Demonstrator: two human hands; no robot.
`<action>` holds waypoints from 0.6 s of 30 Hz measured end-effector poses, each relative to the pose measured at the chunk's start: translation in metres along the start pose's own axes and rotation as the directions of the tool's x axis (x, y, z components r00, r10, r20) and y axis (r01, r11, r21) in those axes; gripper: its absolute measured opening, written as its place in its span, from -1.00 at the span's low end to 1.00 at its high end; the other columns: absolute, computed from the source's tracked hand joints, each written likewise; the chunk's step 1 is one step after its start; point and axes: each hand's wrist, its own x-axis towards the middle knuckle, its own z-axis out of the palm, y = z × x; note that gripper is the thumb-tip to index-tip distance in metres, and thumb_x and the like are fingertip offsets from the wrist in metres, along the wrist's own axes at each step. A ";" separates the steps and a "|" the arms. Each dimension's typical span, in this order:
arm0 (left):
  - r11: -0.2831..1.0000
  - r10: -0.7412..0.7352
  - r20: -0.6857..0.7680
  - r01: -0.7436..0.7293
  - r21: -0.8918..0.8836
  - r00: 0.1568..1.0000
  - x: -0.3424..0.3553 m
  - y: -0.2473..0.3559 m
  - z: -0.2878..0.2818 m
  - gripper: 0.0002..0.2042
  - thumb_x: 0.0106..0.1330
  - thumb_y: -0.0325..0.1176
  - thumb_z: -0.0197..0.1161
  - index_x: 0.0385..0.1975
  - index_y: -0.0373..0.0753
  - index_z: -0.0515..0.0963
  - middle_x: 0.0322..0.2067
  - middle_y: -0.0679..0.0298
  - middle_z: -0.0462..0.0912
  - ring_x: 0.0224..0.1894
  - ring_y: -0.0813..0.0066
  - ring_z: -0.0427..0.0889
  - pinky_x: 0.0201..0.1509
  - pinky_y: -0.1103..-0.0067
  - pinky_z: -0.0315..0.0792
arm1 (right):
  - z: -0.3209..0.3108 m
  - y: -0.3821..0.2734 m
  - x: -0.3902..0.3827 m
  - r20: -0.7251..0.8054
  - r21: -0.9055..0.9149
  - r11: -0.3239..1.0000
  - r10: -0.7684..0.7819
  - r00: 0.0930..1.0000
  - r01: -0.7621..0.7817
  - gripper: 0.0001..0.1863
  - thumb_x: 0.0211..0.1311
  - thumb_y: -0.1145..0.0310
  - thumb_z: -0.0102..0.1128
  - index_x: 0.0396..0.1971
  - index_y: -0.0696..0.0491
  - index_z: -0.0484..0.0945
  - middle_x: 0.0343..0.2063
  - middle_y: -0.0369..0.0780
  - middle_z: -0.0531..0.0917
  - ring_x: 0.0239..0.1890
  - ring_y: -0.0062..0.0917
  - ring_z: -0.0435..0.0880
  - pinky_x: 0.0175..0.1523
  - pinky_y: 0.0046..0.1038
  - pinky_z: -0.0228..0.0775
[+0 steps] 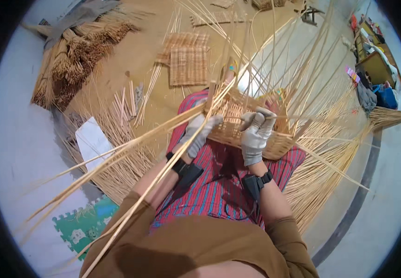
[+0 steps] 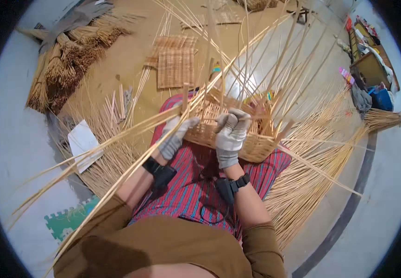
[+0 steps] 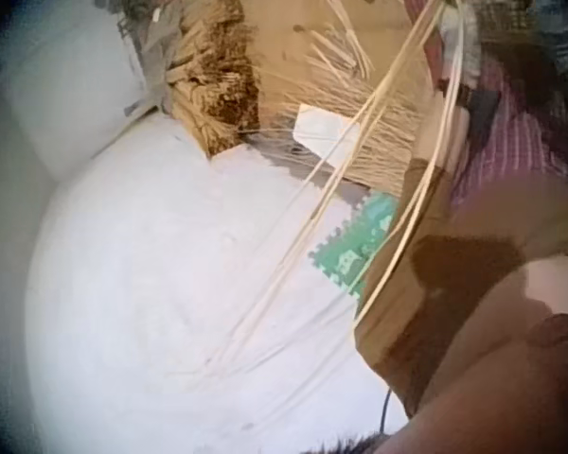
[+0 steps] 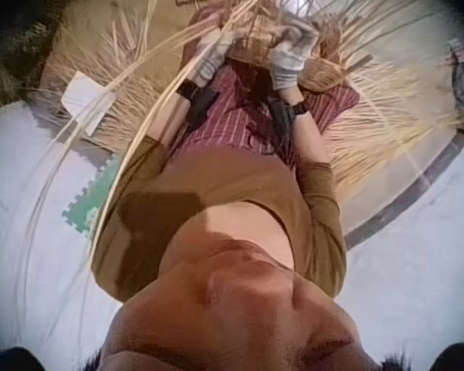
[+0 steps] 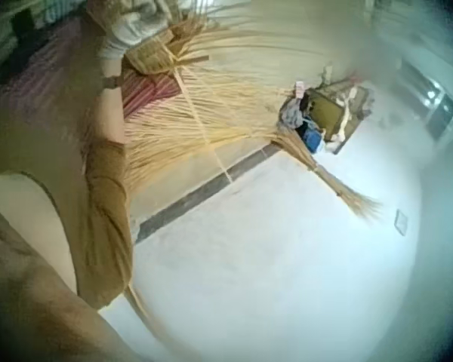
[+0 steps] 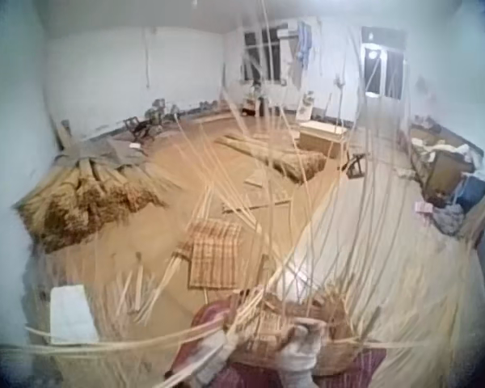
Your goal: Weaving a small rectangular basket from straw or bamboo strips while sitting on the floor.
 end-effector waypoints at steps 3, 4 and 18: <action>1.000 -0.020 -0.032 0.021 0.017 0.999 0.011 -0.008 0.006 -0.51 0.18 -0.50 0.36 0.16 -0.26 0.48 -0.06 0.23 0.64 -0.03 0.42 0.60 0.08 0.46 0.50 | -0.006 0.014 -0.024 -0.088 0.081 0.994 0.086 0.992 -0.079 -0.81 0.63 0.21 -0.12 -0.07 0.01 0.37 -0.51 -0.30 0.54 -0.54 -0.64 0.54 -0.56 -0.59 0.34; 0.999 0.006 -0.036 -0.004 0.045 0.999 0.013 -0.010 0.005 -0.51 0.18 -0.50 0.35 0.16 -0.27 0.48 -0.07 0.23 0.64 -0.04 0.41 0.60 0.07 0.45 0.51 | -0.009 0.014 -0.028 -0.072 0.112 0.991 0.082 0.994 -0.074 -0.83 0.63 0.23 -0.15 -0.08 0.01 0.36 -0.50 -0.29 0.56 -0.56 -0.64 0.54 -0.60 -0.60 0.32; 0.547 -0.163 0.455 -0.303 0.780 0.876 0.017 0.012 0.056 -0.50 0.47 0.00 0.09 0.14 -0.34 0.51 -0.01 -0.22 0.61 0.09 -0.13 0.60 0.22 0.19 0.43 | -0.131 -0.002 -0.032 -0.216 0.198 0.965 0.214 0.953 -0.172 -0.87 0.52 0.43 0.05 -0.03 0.00 0.37 -0.21 -0.16 0.71 -0.28 -0.61 0.66 -0.42 -0.63 0.46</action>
